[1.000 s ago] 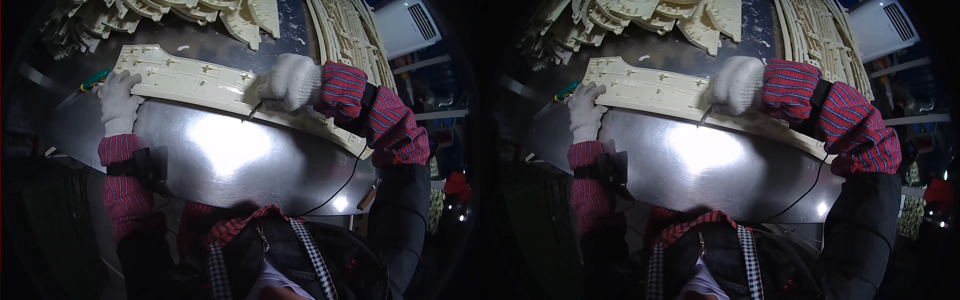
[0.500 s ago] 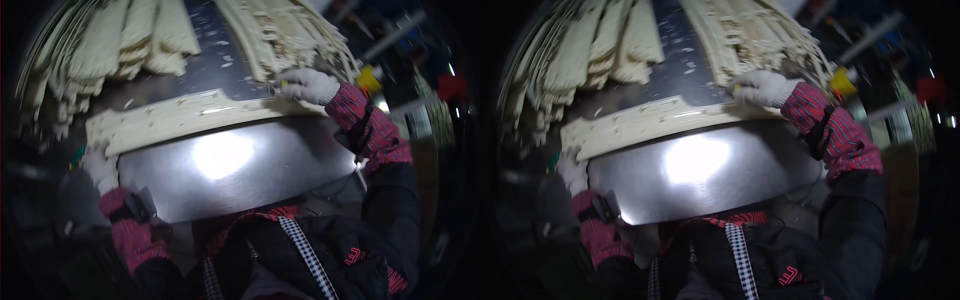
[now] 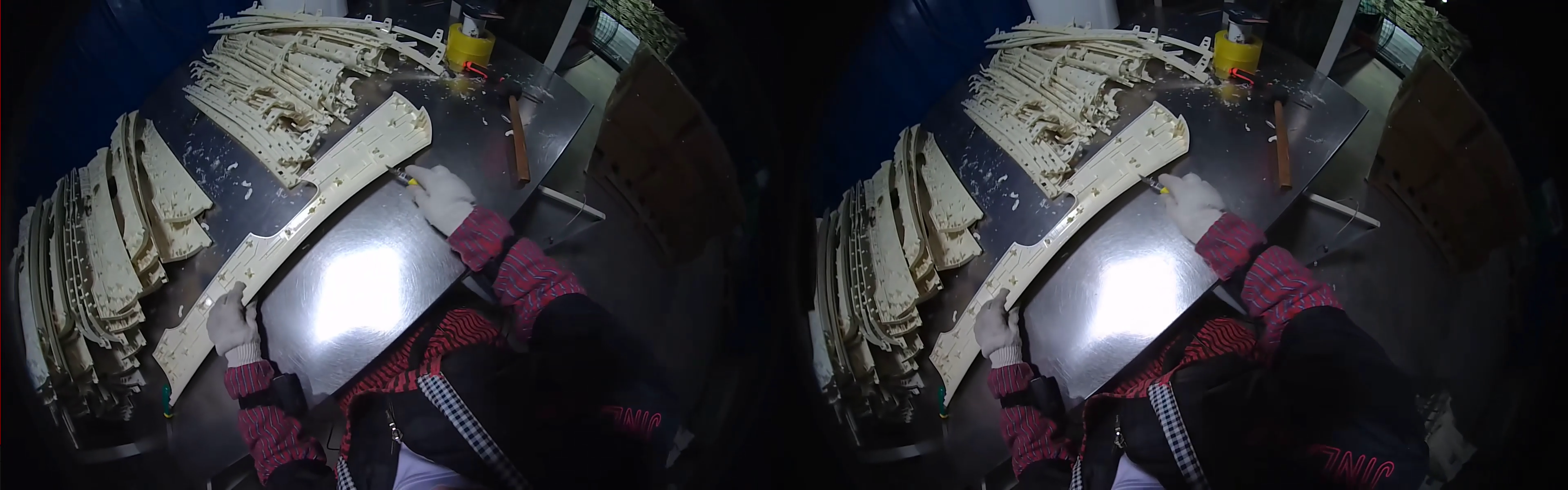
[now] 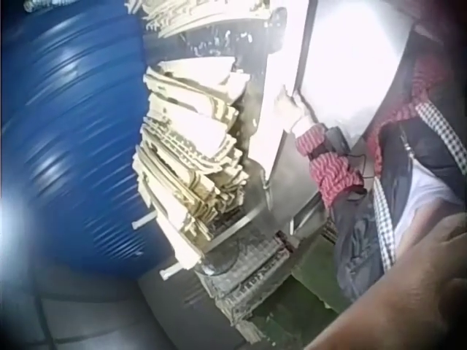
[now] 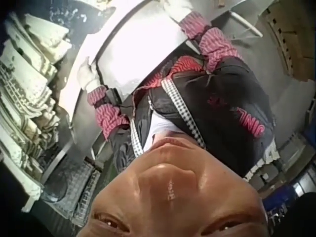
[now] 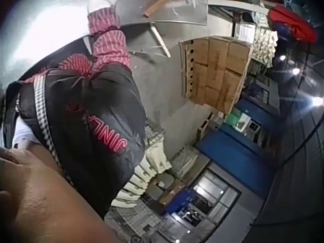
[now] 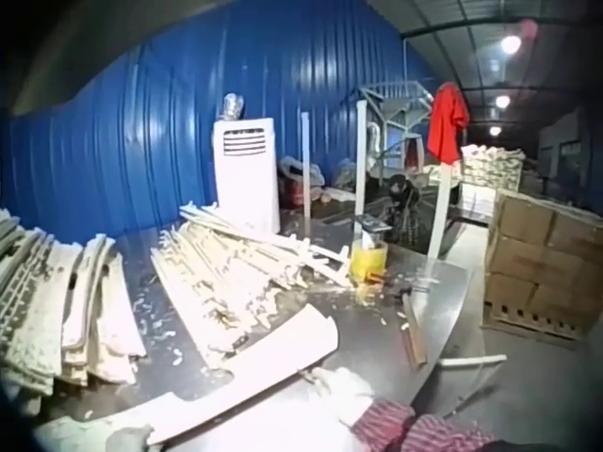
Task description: The person strikes plastic parts with a mallet and trims them with a knife before stacking them, then repeats the process with a different plastic component using a hand tool to scrape its edges.
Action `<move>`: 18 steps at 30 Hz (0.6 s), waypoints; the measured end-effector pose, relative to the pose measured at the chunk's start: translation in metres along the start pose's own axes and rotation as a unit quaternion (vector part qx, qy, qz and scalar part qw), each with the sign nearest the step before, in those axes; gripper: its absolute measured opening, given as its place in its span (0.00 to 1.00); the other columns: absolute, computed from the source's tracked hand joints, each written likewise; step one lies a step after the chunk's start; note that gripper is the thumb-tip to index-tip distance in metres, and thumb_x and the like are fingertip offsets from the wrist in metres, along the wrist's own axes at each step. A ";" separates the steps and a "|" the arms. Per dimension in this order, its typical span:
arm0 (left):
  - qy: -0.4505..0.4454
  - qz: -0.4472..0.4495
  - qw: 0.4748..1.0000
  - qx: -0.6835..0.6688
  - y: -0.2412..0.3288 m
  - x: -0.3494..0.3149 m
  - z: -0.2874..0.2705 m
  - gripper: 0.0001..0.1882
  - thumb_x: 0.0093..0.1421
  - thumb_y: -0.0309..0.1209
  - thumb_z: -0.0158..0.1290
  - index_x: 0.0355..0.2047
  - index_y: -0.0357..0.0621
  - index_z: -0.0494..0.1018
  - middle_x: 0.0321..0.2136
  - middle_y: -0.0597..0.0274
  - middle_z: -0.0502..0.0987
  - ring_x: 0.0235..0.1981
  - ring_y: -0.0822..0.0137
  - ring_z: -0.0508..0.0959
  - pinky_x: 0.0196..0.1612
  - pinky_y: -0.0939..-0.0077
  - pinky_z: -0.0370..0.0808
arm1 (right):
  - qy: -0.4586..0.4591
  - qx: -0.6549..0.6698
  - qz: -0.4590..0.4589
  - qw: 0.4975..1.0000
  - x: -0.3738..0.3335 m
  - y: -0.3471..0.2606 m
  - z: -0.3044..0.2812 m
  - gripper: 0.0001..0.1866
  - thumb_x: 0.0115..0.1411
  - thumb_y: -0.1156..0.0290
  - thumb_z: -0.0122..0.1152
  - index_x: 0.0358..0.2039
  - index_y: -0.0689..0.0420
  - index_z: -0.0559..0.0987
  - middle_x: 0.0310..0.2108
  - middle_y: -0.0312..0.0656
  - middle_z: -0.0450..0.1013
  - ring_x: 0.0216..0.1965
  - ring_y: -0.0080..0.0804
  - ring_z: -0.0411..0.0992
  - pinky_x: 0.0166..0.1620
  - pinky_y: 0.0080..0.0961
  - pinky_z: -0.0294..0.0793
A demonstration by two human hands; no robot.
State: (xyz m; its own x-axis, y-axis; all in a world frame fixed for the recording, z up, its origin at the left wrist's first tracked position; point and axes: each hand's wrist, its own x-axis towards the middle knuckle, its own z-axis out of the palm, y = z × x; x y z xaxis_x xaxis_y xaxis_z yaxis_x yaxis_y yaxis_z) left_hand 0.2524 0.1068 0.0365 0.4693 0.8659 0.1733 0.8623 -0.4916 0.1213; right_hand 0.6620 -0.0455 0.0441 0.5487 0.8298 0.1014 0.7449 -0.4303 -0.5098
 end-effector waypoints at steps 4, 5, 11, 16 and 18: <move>0.045 0.026 0.999 -0.004 -0.013 0.007 0.008 0.22 0.52 0.35 0.62 0.49 0.50 0.78 0.31 0.53 0.79 0.36 0.50 0.79 0.40 0.58 0.75 | -0.002 0.073 0.069 0.995 0.016 0.005 -0.008 0.22 0.62 0.62 0.54 0.56 0.54 0.77 0.47 0.59 0.75 0.50 0.55 0.74 0.52 0.45 0.73; 0.040 0.022 0.999 -0.006 -0.016 0.010 0.007 0.21 0.52 0.35 0.62 0.48 0.50 0.78 0.32 0.53 0.79 0.36 0.50 0.79 0.40 0.58 0.75 | -0.003 0.075 0.064 0.995 0.026 0.011 -0.009 0.22 0.62 0.62 0.54 0.56 0.54 0.77 0.47 0.59 0.75 0.50 0.55 0.74 0.52 0.45 0.73; 0.026 0.009 1.000 0.010 -0.014 0.027 -0.005 0.21 0.55 0.43 0.61 0.48 0.50 0.79 0.38 0.51 0.80 0.40 0.49 0.79 0.44 0.55 0.75 | 0.191 -0.020 -0.017 0.981 0.093 0.097 -0.013 0.18 0.64 0.62 0.53 0.51 0.56 0.79 0.41 0.60 0.78 0.44 0.58 0.77 0.48 0.50 0.76; 0.051 0.026 0.998 -0.015 -0.048 0.052 -0.028 0.24 0.55 0.45 0.62 0.49 0.49 0.79 0.43 0.49 0.80 0.44 0.47 0.78 0.50 0.54 0.74 | 0.119 -0.331 0.040 0.935 0.109 0.068 -0.020 0.28 0.61 0.56 0.59 0.61 0.48 0.70 0.51 0.47 0.73 0.53 0.50 0.70 0.54 0.47 0.71; 0.225 0.019 0.974 0.017 -0.066 0.065 -0.046 0.31 0.51 0.46 0.64 0.54 0.48 0.76 0.45 0.49 0.79 0.48 0.48 0.76 0.55 0.53 0.71 | 0.142 -0.324 -0.020 0.935 0.105 0.079 -0.005 0.28 0.60 0.57 0.60 0.60 0.48 0.71 0.54 0.46 0.71 0.56 0.48 0.67 0.59 0.45 0.67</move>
State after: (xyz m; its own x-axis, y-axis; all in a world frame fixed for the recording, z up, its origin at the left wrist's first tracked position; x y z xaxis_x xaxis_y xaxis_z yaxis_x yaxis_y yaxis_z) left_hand 0.2173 0.1915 0.0853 0.3765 0.7156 0.5884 0.8557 -0.5120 0.0750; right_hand 0.7805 0.0062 0.0185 0.5253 0.7618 0.3791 0.7900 -0.6021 0.1153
